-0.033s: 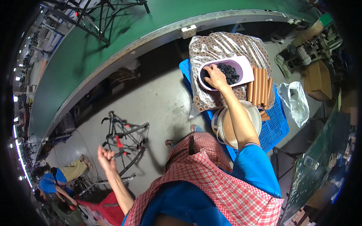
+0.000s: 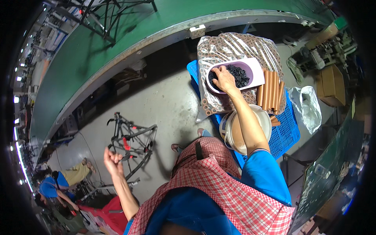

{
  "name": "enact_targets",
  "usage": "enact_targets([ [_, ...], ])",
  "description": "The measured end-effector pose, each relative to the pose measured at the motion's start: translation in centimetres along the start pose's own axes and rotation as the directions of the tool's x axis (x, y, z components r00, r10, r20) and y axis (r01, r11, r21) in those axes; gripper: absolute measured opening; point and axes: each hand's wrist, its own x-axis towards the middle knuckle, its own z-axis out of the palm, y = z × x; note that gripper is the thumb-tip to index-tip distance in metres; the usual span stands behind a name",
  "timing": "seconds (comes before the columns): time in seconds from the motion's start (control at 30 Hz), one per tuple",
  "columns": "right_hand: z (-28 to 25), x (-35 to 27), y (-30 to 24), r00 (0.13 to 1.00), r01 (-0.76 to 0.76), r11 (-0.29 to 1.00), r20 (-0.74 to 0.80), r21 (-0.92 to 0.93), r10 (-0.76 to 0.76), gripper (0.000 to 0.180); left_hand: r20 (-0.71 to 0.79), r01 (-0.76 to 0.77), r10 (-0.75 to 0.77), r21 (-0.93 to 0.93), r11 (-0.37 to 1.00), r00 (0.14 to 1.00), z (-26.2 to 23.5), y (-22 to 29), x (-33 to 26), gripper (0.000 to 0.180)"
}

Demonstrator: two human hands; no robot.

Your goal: The person repeatedly assembles walking aids by attaching brown foam handles and white foam sleeves to metal frames. They pick up frames, insert handles, and slide on sleeves, then place the assembled units onto a conveyor belt.

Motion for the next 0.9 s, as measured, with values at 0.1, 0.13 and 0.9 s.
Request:
enact_targets([
  [0.1, 0.4, -0.4, 0.4, 1.000, 0.007, 0.996, -0.021, -0.088, -0.009, 0.039, 0.069, 0.063, -0.065, 0.041, 0.997, 0.995, 3.5, -2.6, -4.7, 0.046],
  [0.13, 0.9, -0.6, 0.8, 0.999, 0.003, 0.994, -0.033, -0.111, -0.006, 0.037, 0.061, 0.077, -0.082, 0.075, 0.994, 0.995, 4.3, -3.1, -6.3, 0.046],
  [0.9, 2.3, -2.5, 5.6, 0.957, 0.028, 0.985, -0.288, 0.168, 0.022, 0.025, 0.212, 0.134, -0.112, -0.094, 0.986, 0.971, 8.4, -4.6, -7.8, 0.043],
])
